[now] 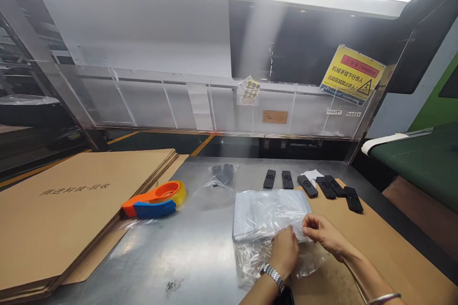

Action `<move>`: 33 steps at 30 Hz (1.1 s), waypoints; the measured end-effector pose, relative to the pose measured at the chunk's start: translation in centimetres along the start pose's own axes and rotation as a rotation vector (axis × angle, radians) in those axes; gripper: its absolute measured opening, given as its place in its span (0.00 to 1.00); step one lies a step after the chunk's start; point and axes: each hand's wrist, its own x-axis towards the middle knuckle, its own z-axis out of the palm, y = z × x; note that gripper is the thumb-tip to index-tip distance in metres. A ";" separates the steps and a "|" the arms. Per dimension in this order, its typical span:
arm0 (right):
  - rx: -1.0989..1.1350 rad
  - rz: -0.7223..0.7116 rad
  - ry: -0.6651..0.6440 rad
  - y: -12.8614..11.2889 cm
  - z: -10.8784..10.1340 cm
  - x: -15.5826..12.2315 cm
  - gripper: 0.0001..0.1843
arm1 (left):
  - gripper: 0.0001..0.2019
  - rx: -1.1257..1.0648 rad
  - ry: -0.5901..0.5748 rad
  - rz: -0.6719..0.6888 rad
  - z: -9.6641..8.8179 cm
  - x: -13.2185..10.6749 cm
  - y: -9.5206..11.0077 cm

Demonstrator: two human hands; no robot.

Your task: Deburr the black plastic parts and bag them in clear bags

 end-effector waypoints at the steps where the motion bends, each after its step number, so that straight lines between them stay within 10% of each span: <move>1: 0.019 0.007 0.023 -0.1 0.0 -0.2 0.11 | 0.10 -0.066 0.011 -0.015 0.0 -0.2 0.1; 8: 0.056 0.028 0.128 -0.6 1.7 -1.5 0.09 | 0.17 -0.669 -0.113 -0.177 -0.1 -2.1 1.1; 14: 0.069 -0.016 0.218 0.0 2.6 -2.7 0.13 | 0.24 -0.915 0.006 -0.174 0.1 -3.0 1.3; 19: 0.080 -0.012 0.386 1.1 2.1 -3.2 0.15 | 0.23 -0.856 0.121 -0.213 0.4 -3.7 0.3; 25: 0.017 -0.062 0.290 0.6 3.0 -4.1 0.12 | 0.23 -0.751 0.080 -0.095 0.9 -4.5 0.8; 33: -0.133 -0.139 0.379 -0.5 3.9 -7.0 0.12 | 0.10 -0.246 0.397 0.106 -1.0 -7.5 0.8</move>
